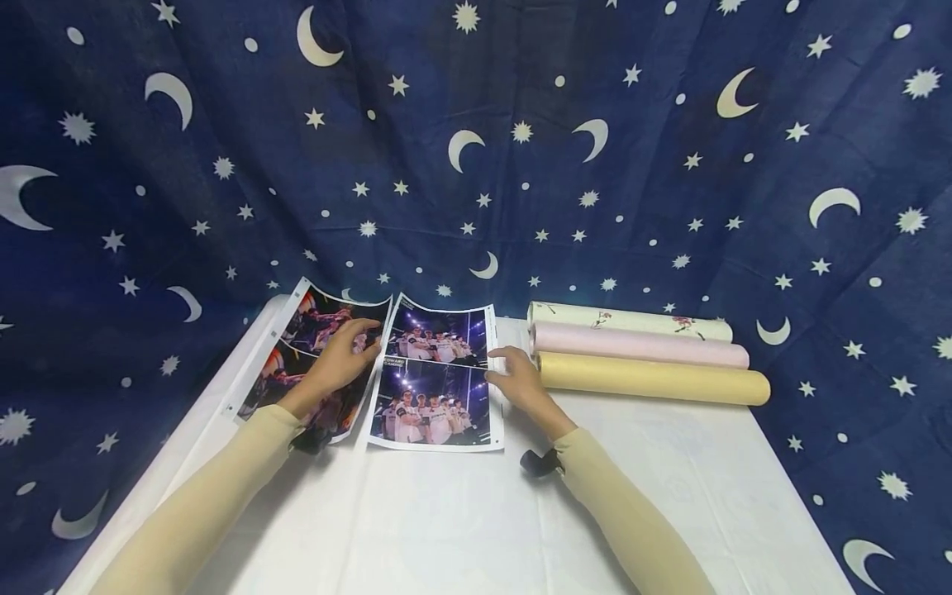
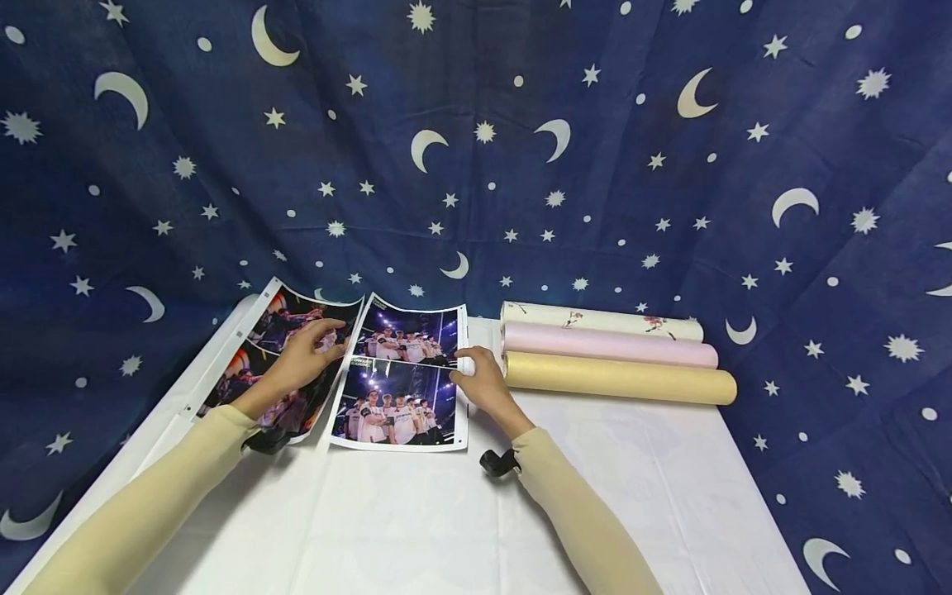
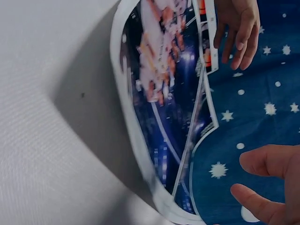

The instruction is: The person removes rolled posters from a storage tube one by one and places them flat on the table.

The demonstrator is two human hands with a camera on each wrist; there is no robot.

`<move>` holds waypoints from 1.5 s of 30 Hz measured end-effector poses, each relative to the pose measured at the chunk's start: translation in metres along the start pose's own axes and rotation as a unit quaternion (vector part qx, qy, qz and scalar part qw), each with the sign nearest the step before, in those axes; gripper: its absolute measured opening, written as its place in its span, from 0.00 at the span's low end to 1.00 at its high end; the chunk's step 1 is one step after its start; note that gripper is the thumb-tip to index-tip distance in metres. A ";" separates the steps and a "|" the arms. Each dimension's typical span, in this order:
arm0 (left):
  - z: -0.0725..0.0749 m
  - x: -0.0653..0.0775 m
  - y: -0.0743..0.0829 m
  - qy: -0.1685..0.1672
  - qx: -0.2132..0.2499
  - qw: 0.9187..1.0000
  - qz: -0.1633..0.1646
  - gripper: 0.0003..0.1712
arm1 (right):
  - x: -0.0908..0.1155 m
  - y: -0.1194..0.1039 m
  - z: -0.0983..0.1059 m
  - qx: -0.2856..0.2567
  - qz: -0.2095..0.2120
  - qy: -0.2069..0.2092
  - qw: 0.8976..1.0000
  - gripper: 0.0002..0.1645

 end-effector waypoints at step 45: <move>-0.065 0.017 0.137 -0.025 0.242 0.966 -0.084 0.28 | 0.099 0.010 0.104 -0.088 0.045 0.045 0.994 0.29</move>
Point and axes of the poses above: each hand's wrist, its own x-axis away from the middle knuckle, its own z-axis out of the back of the hand, y = z × x, the point moved 4 cm from there along -x, towards the middle knuckle, and after that the axes turned 12 degrees about -y, right-handed, at the moved point
